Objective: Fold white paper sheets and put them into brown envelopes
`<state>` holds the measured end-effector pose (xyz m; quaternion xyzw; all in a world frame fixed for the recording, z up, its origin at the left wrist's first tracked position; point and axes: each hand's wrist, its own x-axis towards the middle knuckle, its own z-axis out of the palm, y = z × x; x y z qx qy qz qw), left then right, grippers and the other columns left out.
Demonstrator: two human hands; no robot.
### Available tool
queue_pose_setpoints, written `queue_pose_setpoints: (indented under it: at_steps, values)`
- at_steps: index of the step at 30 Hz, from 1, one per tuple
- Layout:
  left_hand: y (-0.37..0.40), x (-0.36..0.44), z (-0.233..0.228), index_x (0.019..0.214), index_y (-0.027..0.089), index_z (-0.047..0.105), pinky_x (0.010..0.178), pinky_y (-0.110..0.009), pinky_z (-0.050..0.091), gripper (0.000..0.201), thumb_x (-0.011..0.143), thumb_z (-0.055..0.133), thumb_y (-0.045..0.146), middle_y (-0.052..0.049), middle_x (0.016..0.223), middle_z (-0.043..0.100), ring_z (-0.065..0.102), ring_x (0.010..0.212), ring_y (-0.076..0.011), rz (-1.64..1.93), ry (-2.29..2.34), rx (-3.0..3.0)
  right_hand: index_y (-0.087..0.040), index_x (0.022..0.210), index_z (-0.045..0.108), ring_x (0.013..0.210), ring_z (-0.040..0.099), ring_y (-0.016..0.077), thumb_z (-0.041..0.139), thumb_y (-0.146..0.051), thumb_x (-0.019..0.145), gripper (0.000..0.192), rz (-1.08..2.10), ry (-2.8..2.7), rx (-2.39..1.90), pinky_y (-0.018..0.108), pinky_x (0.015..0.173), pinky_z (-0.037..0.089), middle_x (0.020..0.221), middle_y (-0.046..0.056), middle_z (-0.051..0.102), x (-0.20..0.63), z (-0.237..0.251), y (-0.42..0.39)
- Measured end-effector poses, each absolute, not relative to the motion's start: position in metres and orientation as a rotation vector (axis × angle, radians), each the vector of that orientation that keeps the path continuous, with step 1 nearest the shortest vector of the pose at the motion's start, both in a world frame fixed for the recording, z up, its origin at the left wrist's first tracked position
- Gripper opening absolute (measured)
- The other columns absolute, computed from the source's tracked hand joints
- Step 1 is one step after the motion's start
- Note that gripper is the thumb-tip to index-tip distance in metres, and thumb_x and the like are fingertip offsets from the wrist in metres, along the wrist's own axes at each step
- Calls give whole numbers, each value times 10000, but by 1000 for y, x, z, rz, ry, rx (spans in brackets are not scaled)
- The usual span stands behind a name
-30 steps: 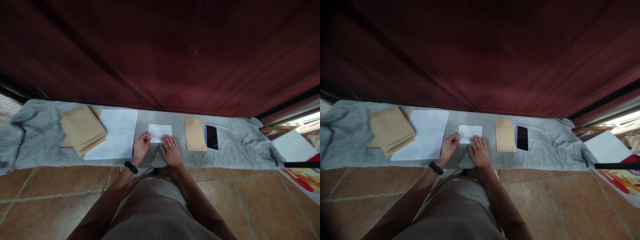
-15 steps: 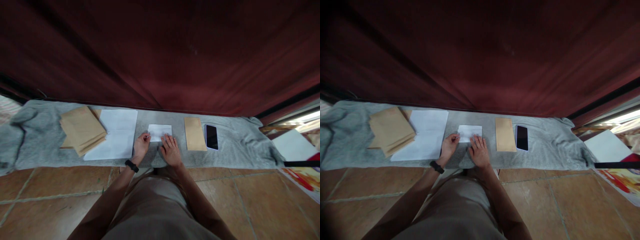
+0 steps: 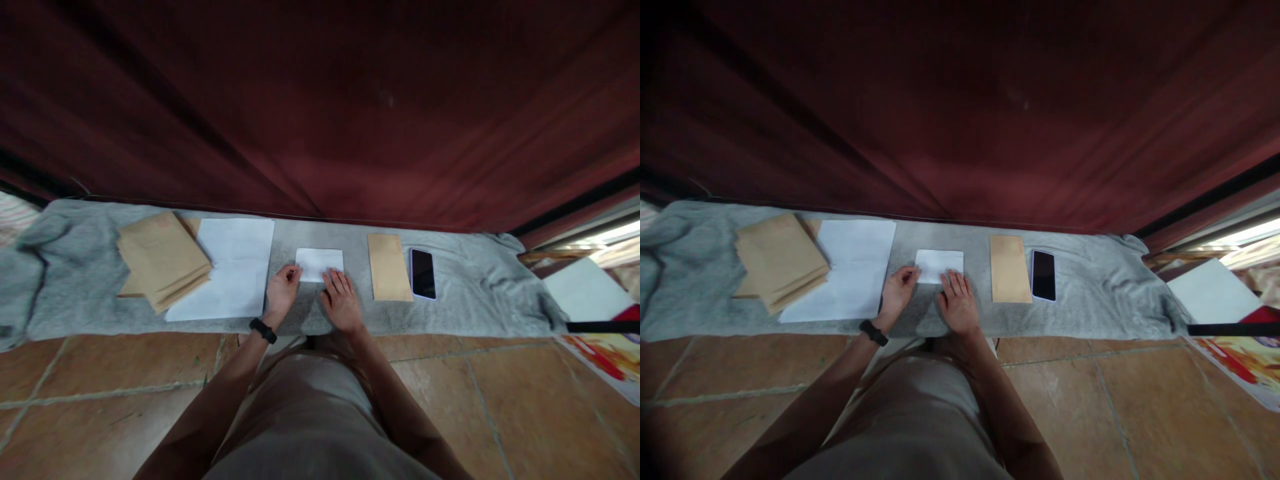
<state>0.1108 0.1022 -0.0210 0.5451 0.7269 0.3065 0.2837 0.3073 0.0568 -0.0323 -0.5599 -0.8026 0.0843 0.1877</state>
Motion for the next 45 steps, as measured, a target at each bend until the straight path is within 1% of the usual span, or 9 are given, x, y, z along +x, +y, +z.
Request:
queue_pose_setpoints:
  at_steps: [3,5,8,11,18,31,35,38,45]
  values:
    - [98,108,-23,1096,193,724,691,-276,491,256,931,633,367,-37,841,727,677,755,-187,905,1854,1461,-206,1571,413,1549,288,254,475,-344,1047,546,237,-2254,-1581,488,1242,313,1645,86,385,307,-33,58]
    - [96,107,-25,1132,191,714,708,-272,505,263,911,644,315,-30,853,721,678,763,-179,934,1808,1462,-212,1576,406,1551,282,258,484,-347,1042,556,230,-2250,-1585,500,1243,311,1656,86,361,307,-33,58]
    - [97,107,-26,1145,189,713,723,-276,516,267,898,625,237,-33,877,726,683,773,-176,912,1826,1450,-210,1578,400,1555,271,268,497,-356,1035,570,218,-2246,-1586,512,1244,301,1670,90,331,307,-33,58]
    - [101,108,-25,1143,194,724,725,-289,515,263,906,616,233,-45,898,739,693,792,-194,851,1880,1453,-206,1571,413,1554,271,273,500,-363,1034,566,209,-2250,-1590,507,1249,286,1673,91,324,307,-33,58]
    - [106,109,-18,1168,196,726,737,-303,513,273,921,620,241,-68,949,761,709,839,-220,737,1933,1497,-186,1553,437,1525,335,263,473,-370,1044,543,215,-2256,-1610,491,1264,240,1633,102,403,306,-33,58]
    - [109,111,-16,1189,215,721,723,-301,504,284,929,621,268,-76,969,767,713,848,-230,663,2008,1501,-183,1523,483,1497,378,276,453,-371,1053,507,213,-2254,-1597,510,1247,266,1596,119,458,306,-32,58]
    - [109,111,-15,1187,221,717,726,-298,502,282,925,619,261,-73,975,767,712,861,-232,635,2006,1528,-195,1472,545,1455,433,262,425,-336,1066,446,219,-2210,-1595,511,1248,263,1558,102,512,305,-33,61]
    - [111,110,-14,1183,221,718,728,-295,498,282,918,626,247,-72,970,766,710,866,-232,610,2001,1551,-168,1418,593,1429,465,236,394,-306,1074,420,233,-2167,-1591,477,1257,267,1510,101,564,301,-34,69]
    - [118,106,-15,1162,217,715,714,-282,489,277,896,639,230,-53,908,756,695,807,-207,572,1955,1573,-156,1435,581,1461,432,220,397,-282,1070,428,242,-2201,-1583,427,1251,304,1562,101,507,278,-34,94]
